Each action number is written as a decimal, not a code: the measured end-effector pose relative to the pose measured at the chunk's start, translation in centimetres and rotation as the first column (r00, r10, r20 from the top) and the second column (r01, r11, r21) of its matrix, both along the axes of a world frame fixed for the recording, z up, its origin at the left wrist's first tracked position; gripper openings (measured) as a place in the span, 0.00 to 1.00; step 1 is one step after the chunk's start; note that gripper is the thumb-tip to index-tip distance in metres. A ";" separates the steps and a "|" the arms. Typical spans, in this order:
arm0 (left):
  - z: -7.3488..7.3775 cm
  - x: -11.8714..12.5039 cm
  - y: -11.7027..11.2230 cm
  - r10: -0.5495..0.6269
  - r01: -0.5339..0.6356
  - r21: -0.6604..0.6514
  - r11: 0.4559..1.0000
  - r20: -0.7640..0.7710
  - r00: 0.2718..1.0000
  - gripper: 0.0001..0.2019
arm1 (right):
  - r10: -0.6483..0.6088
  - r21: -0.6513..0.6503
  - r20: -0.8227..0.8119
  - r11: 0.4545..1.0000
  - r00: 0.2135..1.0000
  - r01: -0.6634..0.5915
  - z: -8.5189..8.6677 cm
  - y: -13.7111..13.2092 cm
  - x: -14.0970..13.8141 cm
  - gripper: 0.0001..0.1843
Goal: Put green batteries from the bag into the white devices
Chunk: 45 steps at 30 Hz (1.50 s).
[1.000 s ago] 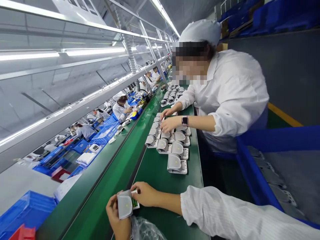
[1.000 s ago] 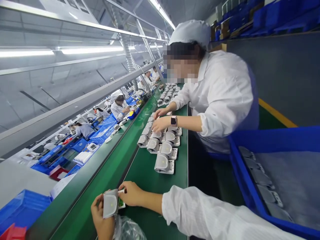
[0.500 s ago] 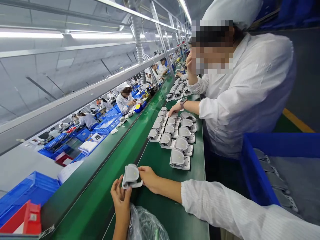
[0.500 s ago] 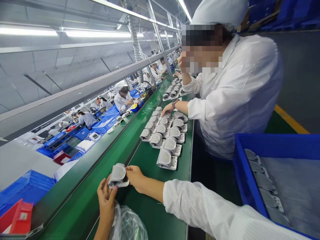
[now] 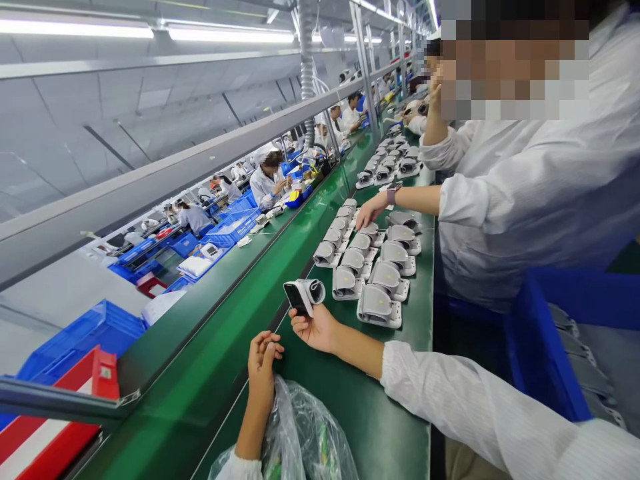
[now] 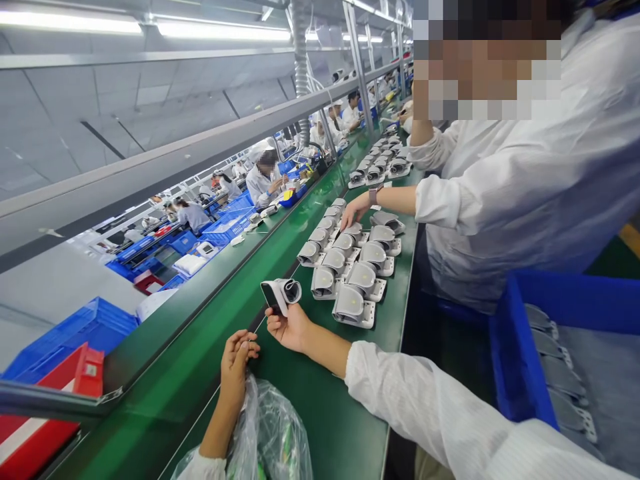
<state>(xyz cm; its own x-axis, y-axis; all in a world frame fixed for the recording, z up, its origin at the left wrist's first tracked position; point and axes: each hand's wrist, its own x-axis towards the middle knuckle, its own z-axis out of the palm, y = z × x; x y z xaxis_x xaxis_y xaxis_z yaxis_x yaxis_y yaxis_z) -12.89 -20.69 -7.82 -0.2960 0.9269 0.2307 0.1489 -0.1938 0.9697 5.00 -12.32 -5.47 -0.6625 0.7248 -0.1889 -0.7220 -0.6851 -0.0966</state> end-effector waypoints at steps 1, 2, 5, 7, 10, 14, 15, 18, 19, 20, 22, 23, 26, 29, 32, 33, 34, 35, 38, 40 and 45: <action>0.0 0.0 0.0 -0.014 0.014 0.004 1.000 0.023 1.000 0.28 | -0.043 0.039 0.086 0.998 0.995 0.039 -0.2 -0.2 -0.4 0.12; 0.0 -0.1 -0.1 -0.029 0.028 0.011 1.000 0.052 0.998 0.29 | -0.087 0.078 0.166 0.994 0.982 0.075 -0.4 -0.4 -0.9 0.11; 0.0 0.0 -0.2 -0.060 0.056 0.037 0.998 0.136 0.989 0.33 | -0.110 0.181 0.349 0.982 0.931 0.048 -1.1 -1.2 -2.0 0.08; -0.1 0.0 -0.3 -0.062 0.055 0.045 0.997 0.165 0.984 0.37 | -0.042 0.229 0.443 0.971 0.896 -0.067 -1.6 -1.9 -2.3 0.08; -0.3 -0.2 -0.3 -0.063 0.057 0.033 0.998 0.234 0.970 0.38 | -0.030 0.335 0.505 0.928 0.862 -0.164 -2.0 -2.8 -2.4 0.05; -0.8 -0.8 -0.3 -0.037 0.040 0.004 0.999 0.430 0.902 0.35 | -0.234 0.603 0.528 0.781 0.816 -0.166 -2.0 -3.7 -2.4 0.08; -0.9 -0.9 -0.3 -0.023 0.028 -0.002 1.000 0.465 0.885 0.34 | -0.251 0.632 0.521 0.756 0.816 -0.171 -2.0 -3.8 -2.5 0.09; -1.0 -1.1 -0.2 0.022 -0.013 -0.022 1.000 0.514 0.858 0.32 | -0.245 0.647 0.517 0.739 0.820 -0.187 -2.3 -3.7 -2.7 0.11; -1.0 -1.1 -0.2 0.042 -0.030 -0.032 0.999 0.513 0.858 0.33 | -0.250 0.649 0.529 0.735 0.811 -0.197 -2.5 -3.7 -2.8 0.11; -0.9 -1.1 -0.1 0.062 -0.043 -0.049 0.998 0.501 0.863 0.33 | -0.262 0.653 0.551 0.727 0.792 -0.213 -2.7 -3.6 -2.8 0.11; -0.7 -1.1 -0.1 0.091 -0.051 -0.101 0.994 0.447 0.890 0.35 | -0.306 0.658 0.616 0.707 0.726 -0.260 -3.1 -3.6 -2.8 0.13; -0.6 -1.2 -0.1 0.098 -0.046 -0.137 0.990 0.408 0.908 0.36 | -0.338 0.664 0.645 0.691 0.686 -0.284 -3.2 -3.6 -2.7 0.14; -0.2 -1.1 -0.2 0.103 -0.036 -0.218 0.975 0.304 0.947 0.39 | -0.458 0.730 0.656 0.586 0.600 -0.351 -3.0 -4.0 -2.1 0.16; 0.0 -0.8 -0.4 0.114 -0.060 -0.200 0.978 0.269 0.956 0.41 | -0.623 0.827 0.562 0.411 0.544 -0.383 -2.3 -4.5 -1.3 0.17; 0.0 -0.5 -0.7 0.139 -0.103 -0.158 0.982 0.238 0.961 0.42 | -0.726 0.871 0.472 0.294 0.500 -0.394 -1.8 -4.7 -0.6 0.22; -0.1 -0.4 -0.7 0.145 -0.111 -0.158 0.981 0.219 0.965 0.41 | -0.739 0.875 0.458 0.274 0.494 -0.400 -1.7 -4.6 -0.4 0.21; -0.1 -0.5 -0.7 0.146 -0.114 -0.162 0.980 0.198 0.969 0.41 | -0.745 0.875 0.451 0.260 0.492 -0.408 -1.7 -4.6 -0.3 0.20; -0.2 -0.5 -0.7 0.141 -0.112 -0.164 0.980 0.178 0.974 0.40 | -0.746 0.872 0.451 0.254 0.489 -0.418 -1.7 -4.5 -0.3 0.19; -0.5 -0.6 -0.5 0.111 -0.099 -0.100 0.990 0.126 0.986 0.39 | -0.723 0.846 0.500 0.291 0.477 -0.446 -1.9 -4.2 -0.3 0.18; -0.6 -0.6 -0.4 0.101 -0.097 -0.041 0.994 0.092 0.991 0.40 | -0.691 0.828 0.541 0.336 0.479 -0.450 -2.0 -4.0 -0.5 0.18; -0.9 -0.8 0.0 0.093 -0.092 -0.022 0.996 0.085 0.992 0.43 | -0.665 0.830 0.548 0.356 0.507 -0.431 -2.2 -3.9 -0.6 0.21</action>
